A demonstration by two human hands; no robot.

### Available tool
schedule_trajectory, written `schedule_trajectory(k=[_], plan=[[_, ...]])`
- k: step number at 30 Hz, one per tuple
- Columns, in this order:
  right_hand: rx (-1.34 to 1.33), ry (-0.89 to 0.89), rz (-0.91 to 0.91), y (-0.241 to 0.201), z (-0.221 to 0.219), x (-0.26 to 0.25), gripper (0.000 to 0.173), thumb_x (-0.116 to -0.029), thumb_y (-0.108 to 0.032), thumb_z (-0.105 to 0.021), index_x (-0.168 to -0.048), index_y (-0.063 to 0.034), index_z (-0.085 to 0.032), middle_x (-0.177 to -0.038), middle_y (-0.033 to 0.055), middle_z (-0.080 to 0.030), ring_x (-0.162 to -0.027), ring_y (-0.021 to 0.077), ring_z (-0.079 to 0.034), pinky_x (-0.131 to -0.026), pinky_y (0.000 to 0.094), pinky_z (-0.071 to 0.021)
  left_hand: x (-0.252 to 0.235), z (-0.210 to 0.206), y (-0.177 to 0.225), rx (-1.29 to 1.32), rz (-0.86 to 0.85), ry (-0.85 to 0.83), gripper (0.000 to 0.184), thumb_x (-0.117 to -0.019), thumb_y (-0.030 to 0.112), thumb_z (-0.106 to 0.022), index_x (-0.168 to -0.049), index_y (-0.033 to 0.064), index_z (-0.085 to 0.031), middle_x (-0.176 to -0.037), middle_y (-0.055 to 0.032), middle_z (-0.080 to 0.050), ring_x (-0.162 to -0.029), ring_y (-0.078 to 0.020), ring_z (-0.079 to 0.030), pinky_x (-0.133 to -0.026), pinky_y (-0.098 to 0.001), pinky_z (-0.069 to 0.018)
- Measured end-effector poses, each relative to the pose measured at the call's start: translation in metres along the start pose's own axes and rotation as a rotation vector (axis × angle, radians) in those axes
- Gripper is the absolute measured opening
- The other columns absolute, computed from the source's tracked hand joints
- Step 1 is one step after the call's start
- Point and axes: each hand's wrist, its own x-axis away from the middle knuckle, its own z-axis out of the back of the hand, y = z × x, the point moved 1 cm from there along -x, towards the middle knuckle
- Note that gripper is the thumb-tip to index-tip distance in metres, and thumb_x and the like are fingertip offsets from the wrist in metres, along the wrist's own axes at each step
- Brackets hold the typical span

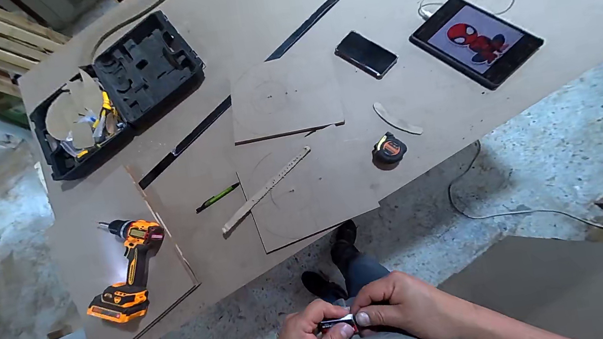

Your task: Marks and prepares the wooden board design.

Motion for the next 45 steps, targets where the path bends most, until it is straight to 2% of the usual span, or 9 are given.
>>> schedule_trajectory(k=[5,7,11,15,25,35,39,42,45], plan=[[0.076,0.142,0.092,-0.001,-0.01,0.003,0.021,-0.1002,-0.037,-0.067,-0.099,-0.0199,-0.078,-0.086,-0.0082,-0.076,-0.077,0.0022,-0.071,-0.073,0.0262,-0.0614,0.008,-0.003,0.002,-0.133,-0.049,0.042,0.027,-0.0964,0.016,-0.073,-0.12,0.0036,-0.07,-0.109,-0.0051,-0.075,-0.093,-0.011,-0.073,-0.084,-0.0307,-0.0632],[0.148,0.167,0.121,-0.003,-0.012,0.005,0.022,-0.0989,-0.039,-0.067,-0.096,-0.0203,-0.078,-0.084,-0.0086,-0.074,-0.076,0.0006,-0.068,-0.07,0.0256,-0.058,0.011,-0.003,0.004,-0.216,-0.045,0.06,0.029,-0.096,0.02,-0.074,-0.12,0.0048,-0.066,-0.102,-0.0048,-0.074,-0.087,-0.0107,-0.072,-0.079,-0.0307,-0.0631],[0.196,0.151,0.164,-0.01,-0.012,0.008,0.022,-0.0978,-0.041,-0.069,-0.097,-0.0207,-0.078,-0.088,-0.0086,-0.074,-0.079,0.0004,-0.068,-0.072,0.0255,-0.0578,0.01,0.0,0.013,-0.331,-0.039,-0.008,0.028,-0.1001,0.025,-0.069,-0.119,0.0057,-0.063,-0.098,-0.0061,-0.072,-0.084,-0.0109,-0.07,-0.077,-0.0302,-0.061],[0.195,0.202,0.197,-0.012,-0.016,0.009,0.021,-0.0974,-0.041,-0.07,-0.097,-0.0216,-0.078,-0.087,-0.0093,-0.075,-0.078,-0.0001,-0.068,-0.071,0.025,-0.0578,0.012,0.003,0.017,-0.366,-0.049,-0.016,0.026,-0.1,0.024,-0.069,-0.118,0.0063,-0.065,-0.099,-0.0053,-0.073,-0.085,-0.0092,-0.07,-0.078,-0.0289,-0.0609],[0.172,0.133,0.12,-0.021,-0.025,0.003,0.022,-0.0966,-0.043,-0.07,-0.098,-0.0226,-0.078,-0.086,-0.0097,-0.074,-0.077,0.0006,-0.068,-0.071,0.0257,-0.0571,0.023,0.012,0.028,-0.453,-0.067,-0.041,0.024,-0.1,0.024,-0.069,-0.116,0.0051,-0.068,-0.103,-0.0064,-0.073,-0.089,-0.0094,-0.07,-0.082,-0.0276,-0.0599],[0.078,0.131,0.166,-0.024,-0.035,-0.015,0.016,-0.0937,-0.034,-0.072,-0.092,-0.0191,-0.077,-0.076,-0.0071,-0.071,-0.067,0.0025,-0.065,-0.061,0.0259,-0.0539,0.036,0.03,0.027,-0.466,-0.066,-0.004,0.022,-0.0992,0.021,-0.07,-0.114,0.0053,-0.07,-0.102,-0.0061,-0.073,-0.086,-0.0091,-0.07,-0.08,-0.0264,-0.0596],[0.072,0.097,0.111,-0.028,-0.037,-0.023,0.019,-0.0938,-0.039,-0.074,-0.097,-0.0215,-0.078,-0.082,-0.0076,-0.073,-0.073,0.0037,-0.067,-0.068,0.0276,-0.0569,0.037,0.031,0.026,-0.497,-0.157,0.077,0.019,-0.0988,0.02,-0.07,-0.111,0.0068,-0.074,-0.107,-0.0053,-0.073,-0.097,-0.0089,-0.07,-0.087,-0.0257,-0.0597],[0.078,0.104,0.129,-0.03,-0.039,-0.028,0.019,-0.0937,-0.04,-0.074,-0.096,-0.0216,-0.079,-0.082,-0.0079,-0.075,-0.074,0.0032,-0.069,-0.069,0.0274,-0.0583,0.035,0.032,0.024,-0.472,-0.222,0.152,0.016,-0.098,0.017,-0.071,-0.108,0.0052,-0.075,-0.115,-0.0087,-0.071,-0.107,-0.0122,-0.069,-0.092,-0.0279,-0.0601],[0.049,0.132,0.152,-0.031,-0.042,-0.034,0.021,-0.0916,-0.039,-0.078,-0.099,-0.0197,-0.078,-0.084,-0.0066,-0.075,-0.074,0.0048,-0.069,-0.07,0.028,-0.0586,0.035,0.034,0.027,-0.478,-0.225,0.18,0.019,-0.1016,0.012,-0.063,-0.116,0.0044,-0.073,-0.121,-0.0122,-0.068,-0.11,-0.015,-0.068,-0.093,-0.0302,-0.0596]])
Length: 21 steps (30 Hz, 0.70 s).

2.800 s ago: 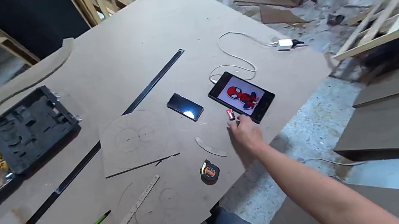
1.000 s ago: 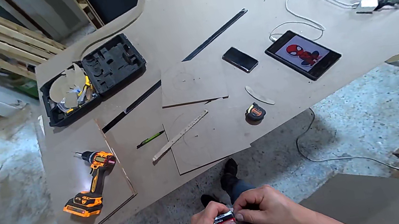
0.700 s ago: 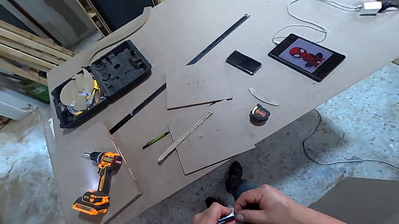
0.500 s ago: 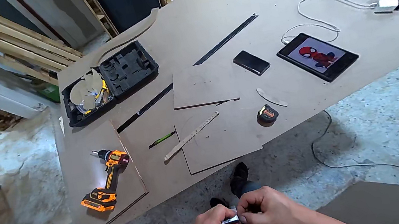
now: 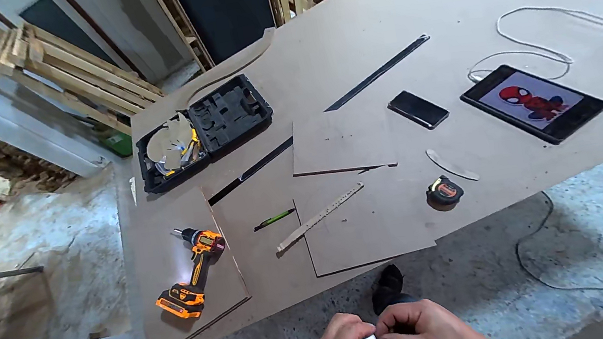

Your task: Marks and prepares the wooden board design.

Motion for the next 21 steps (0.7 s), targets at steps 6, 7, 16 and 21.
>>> schedule_trajectory(k=[6,7,16,21], plan=[[-0.186,0.082,0.045,-0.014,-0.01,-0.011,0.031,-0.0868,-0.022,-0.084,-0.111,-0.0094,-0.07,-0.093,0.004,-0.077,-0.079,0.0167,-0.074,-0.075,0.036,-0.0639,-0.012,0.014,0.006,0.027,0.004,-0.011,0.039,-0.1012,0.006,-0.055,-0.139,0.0009,-0.061,-0.124,-0.0154,-0.066,-0.11,-0.0191,-0.067,-0.095,-0.0357,-0.0585],[-0.189,0.108,0.051,-0.018,-0.012,-0.013,0.026,-0.0884,-0.021,-0.082,-0.108,-0.0086,-0.071,-0.09,0.0045,-0.076,-0.077,0.0172,-0.074,-0.074,0.0366,-0.0643,-0.012,0.013,0.007,0.068,0.033,0.062,0.039,-0.0986,0.005,-0.06,-0.137,-0.0015,-0.06,-0.118,-0.0138,-0.068,-0.104,-0.0179,-0.068,-0.091,-0.036,-0.0597],[-0.054,0.285,0.222,-0.024,-0.025,-0.022,0.019,-0.0884,-0.019,-0.082,-0.103,-0.0102,-0.073,-0.089,-0.0002,-0.076,-0.073,0.0098,-0.072,-0.067,0.0299,-0.0627,-0.009,0.012,0.005,0.489,0.181,0.498,0.02,-0.0898,-0.007,-0.071,-0.108,-0.0081,-0.064,-0.108,-0.0166,-0.072,-0.088,-0.023,-0.074,-0.08,-0.0378,-0.0654],[-0.056,0.28,0.201,-0.024,-0.026,-0.028,0.018,-0.0911,-0.022,-0.08,-0.105,-0.0118,-0.075,-0.09,-0.0015,-0.078,-0.076,0.0099,-0.074,-0.071,0.0298,-0.0644,-0.01,0.017,0.004,0.728,0.399,0.534,0.017,-0.09,-0.008,-0.07,-0.104,-0.0094,-0.061,-0.102,-0.0217,-0.072,-0.082,-0.029,-0.075,-0.077,-0.0427,-0.066]])
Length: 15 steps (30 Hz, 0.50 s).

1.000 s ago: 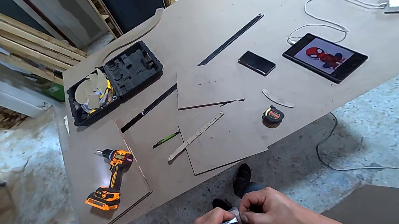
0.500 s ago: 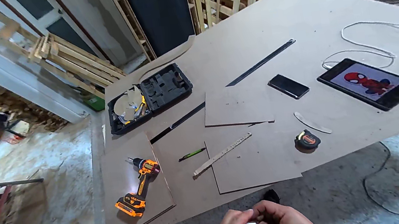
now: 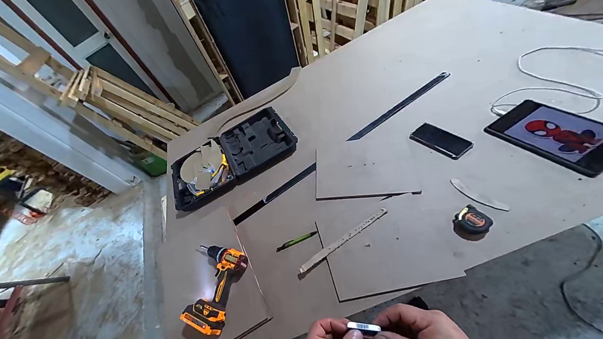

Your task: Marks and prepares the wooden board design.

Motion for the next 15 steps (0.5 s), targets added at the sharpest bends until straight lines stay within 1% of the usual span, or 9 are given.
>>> schedule_trajectory(k=[2,5,8,12,15], plan=[[-0.032,0.032,-0.028,0.0012,0.0004,-0.001,0.017,-0.0914,-0.021,-0.079,-0.104,-0.0111,-0.075,-0.089,-0.0001,-0.078,-0.076,0.0125,-0.075,-0.072,0.0318,-0.0653,-0.0004,0.002,-0.0013,0.025,0.008,0.005,0.016,-0.09,-0.009,-0.07,-0.102,-0.0091,-0.06,-0.106,-0.0228,-0.071,-0.083,-0.0299,-0.075,-0.078,-0.0434,-0.0661],[-0.049,0.052,-0.031,0.0022,0.0012,-0.0007,0.012,-0.0938,-0.02,-0.076,-0.101,-0.0103,-0.077,-0.088,0.001,-0.078,-0.075,0.014,-0.075,-0.071,0.0318,-0.0662,0.0003,0.0047,0.0012,0.007,-0.034,0.0,0.014,-0.0893,-0.009,-0.071,-0.098,-0.0087,-0.06,-0.108,-0.0226,-0.071,-0.083,-0.029,-0.075,-0.077,-0.0421,-0.0664],[-0.06,0.062,-0.062,0.0024,0.0002,0.0002,0.013,-0.0943,-0.02,-0.076,-0.103,-0.0103,-0.077,-0.089,0.0016,-0.078,-0.076,0.0148,-0.076,-0.072,0.0322,-0.0667,0.0013,0.0062,0.0022,-0.016,-0.034,-0.006,0.013,-0.0885,-0.008,-0.072,-0.097,-0.0093,-0.063,-0.108,-0.0228,-0.072,-0.084,-0.0292,-0.075,-0.079,-0.0422,-0.0663],[-0.154,0.062,-0.207,0.0011,-0.0011,-0.0032,0.016,-0.0941,-0.021,-0.076,-0.103,-0.0076,-0.078,-0.088,0.0065,-0.078,-0.076,0.0201,-0.076,-0.074,0.0361,-0.067,0.0023,0.0074,0.0015,-0.084,-0.052,-0.024,0.011,-0.0883,-0.008,-0.073,-0.096,-0.0083,-0.065,-0.11,-0.0207,-0.072,-0.087,-0.0268,-0.075,-0.08,-0.0402,-0.066],[-0.246,0.019,-0.292,0.0021,0.0004,-0.0069,0.018,-0.0954,-0.02,-0.074,-0.102,-0.0043,-0.077,-0.089,0.0107,-0.078,-0.077,0.0234,-0.077,-0.076,0.039,-0.0669,0.0025,0.0104,-0.0014,-0.174,-0.14,-0.075,0.01,-0.0886,-0.007,-0.073,-0.096,-0.0062,-0.066,-0.112,-0.0184,-0.071,-0.09,-0.025,-0.074,-0.081,-0.039,-0.0659]])
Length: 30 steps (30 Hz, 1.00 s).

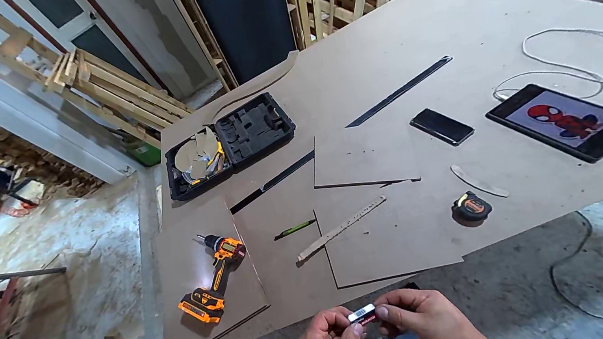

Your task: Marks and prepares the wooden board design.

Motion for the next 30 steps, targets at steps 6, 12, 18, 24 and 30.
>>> schedule_trajectory(k=[6,12,18,24,30], plan=[[0.03,-0.058,0.14,0.0019,-0.0021,0.003,0.017,-0.0962,-0.022,-0.074,-0.1,-0.0059,-0.076,-0.088,0.0086,-0.077,-0.077,0.0215,-0.076,-0.075,0.038,-0.0668,-0.0011,0.005,0.002,0.117,0.054,0.059,0.018,-0.0878,-0.006,-0.074,-0.103,-0.0089,-0.065,-0.11,-0.0207,-0.071,-0.086,-0.0267,-0.074,-0.079,-0.0402,-0.0657],[0.206,-0.02,0.296,0.0042,-0.004,0.0038,0.014,-0.0972,-0.024,-0.072,-0.101,-0.0121,-0.078,-0.088,-0.0008,-0.078,-0.076,0.0125,-0.076,-0.072,0.0312,-0.0665,0.0003,0.0054,0.0026,0.116,0.077,0.088,0.012,-0.0882,-0.008,-0.072,-0.097,-0.0083,-0.064,-0.11,-0.0213,-0.071,-0.084,-0.027,-0.075,-0.079,-0.0405,-0.0661],[0.225,-0.066,0.325,0.0017,-0.0053,0.0023,0.016,-0.0993,-0.026,-0.07,-0.099,-0.0127,-0.077,-0.086,-0.0019,-0.077,-0.074,0.0103,-0.074,-0.07,0.0288,-0.0652,0.0018,0.0039,0.0058,0.062,0.011,0.147,0.018,-0.0885,-0.006,-0.074,-0.105,-0.0094,-0.066,-0.103,-0.0205,-0.072,-0.083,-0.0276,-0.075,-0.078,-0.0402,-0.0666],[0.188,-0.058,0.386,-0.0035,-0.0074,0.002,0.015,-0.1013,-0.023,-0.066,-0.099,-0.0104,-0.075,-0.086,-0.0005,-0.076,-0.073,0.011,-0.073,-0.067,0.0277,-0.0638,0.0015,0.0016,0.0078,0.055,-0.05,0.143,0.017,-0.0884,-0.006,-0.073,-0.103,-0.0092,-0.065,-0.107,-0.0219,-0.071,-0.086,-0.028,-0.074,-0.078,-0.0398,-0.0667],[0.098,-0.067,0.328,-0.0029,-0.0024,0.0011,0.016,-0.101,-0.025,-0.067,-0.107,-0.0101,-0.07,-0.094,0.0047,-0.076,-0.082,0.0191,-0.075,-0.075,0.0359,-0.0656,0.001,0.0043,0.0049,-0.026,-0.146,0.074,0.01,-0.0892,0.0,-0.075,-0.095,-0.0052,-0.07,-0.109,-0.019,-0.072,-0.09,-0.0257,-0.074,-0.08,-0.0372,-0.0656]])
